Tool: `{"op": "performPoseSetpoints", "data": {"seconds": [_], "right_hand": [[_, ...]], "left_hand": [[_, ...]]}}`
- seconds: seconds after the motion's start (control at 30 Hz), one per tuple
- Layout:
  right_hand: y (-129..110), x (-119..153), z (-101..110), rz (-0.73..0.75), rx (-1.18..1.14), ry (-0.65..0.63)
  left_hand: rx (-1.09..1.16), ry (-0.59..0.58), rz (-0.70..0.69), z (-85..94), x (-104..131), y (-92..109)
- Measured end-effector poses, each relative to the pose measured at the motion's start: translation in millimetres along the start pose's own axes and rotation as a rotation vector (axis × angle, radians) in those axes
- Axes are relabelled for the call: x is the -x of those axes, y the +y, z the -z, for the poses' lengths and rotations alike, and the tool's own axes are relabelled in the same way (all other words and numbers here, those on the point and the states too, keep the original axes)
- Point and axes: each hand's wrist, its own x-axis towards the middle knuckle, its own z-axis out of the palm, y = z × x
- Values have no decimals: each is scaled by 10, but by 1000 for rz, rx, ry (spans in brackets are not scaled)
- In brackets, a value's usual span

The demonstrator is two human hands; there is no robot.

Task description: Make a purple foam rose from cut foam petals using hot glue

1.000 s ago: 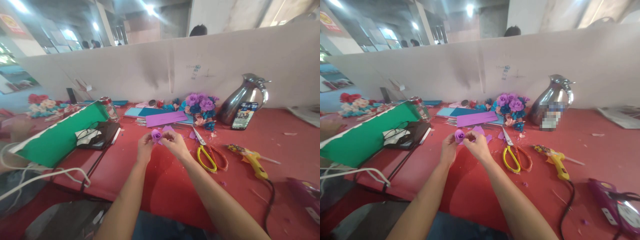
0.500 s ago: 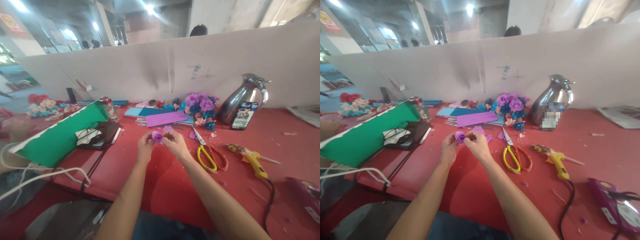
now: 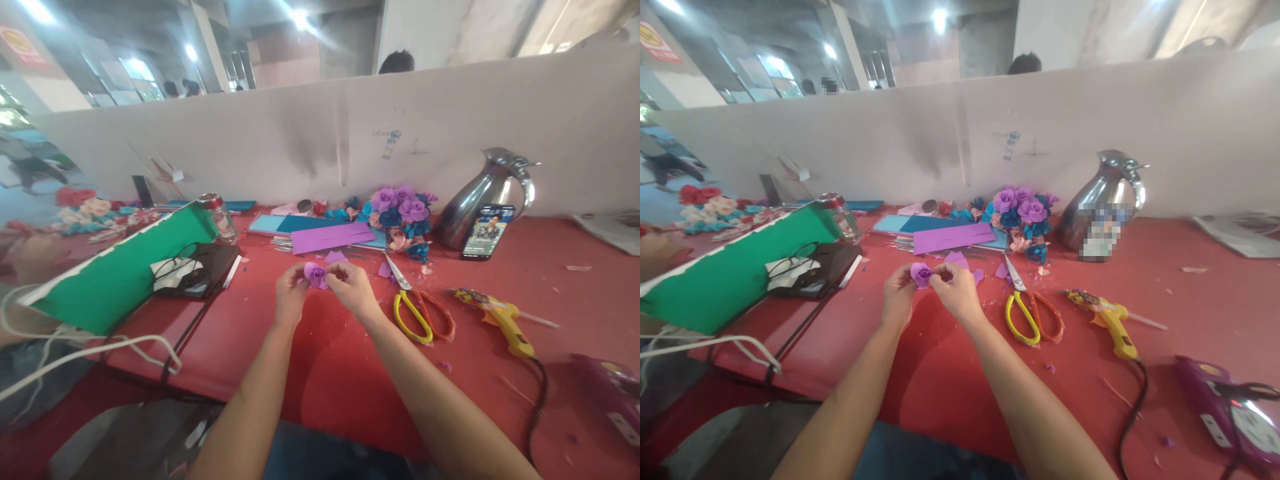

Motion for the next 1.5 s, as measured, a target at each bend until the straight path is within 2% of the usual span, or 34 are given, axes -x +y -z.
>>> {"op": "performPoseSetpoints", "data": {"seconds": [0.13, 0.23, 0.47, 0.7, 0.9, 1.0, 1.3, 1.5], "right_hand": [[-6, -11, 2, -90, -255, -142], [-19, -8, 1, -127, -322, -186], [25, -10, -15, -42, -181, -82], [-9, -18, 5, -69, -194, -89], [-18, -5, 17, 39, -138, -64], [-21, -5, 20, 38, -129, -61], [-33, -3, 0, -181, -400, -56], [-53, 11, 4, -130, -456, -132]], "left_hand": [[105, -36, 27, 18, -15, -18], [138, -78, 47, 14, -14, 1], [103, -72, 53, 21, -3, 23], [53, -104, 85, 18, 1, 30], [25, -93, 109, 29, 4, 22], [23, -105, 99, 41, 2, 15], [70, -156, 93, 39, 1, 28], [135, -165, 103, 40, -11, 10]]}}
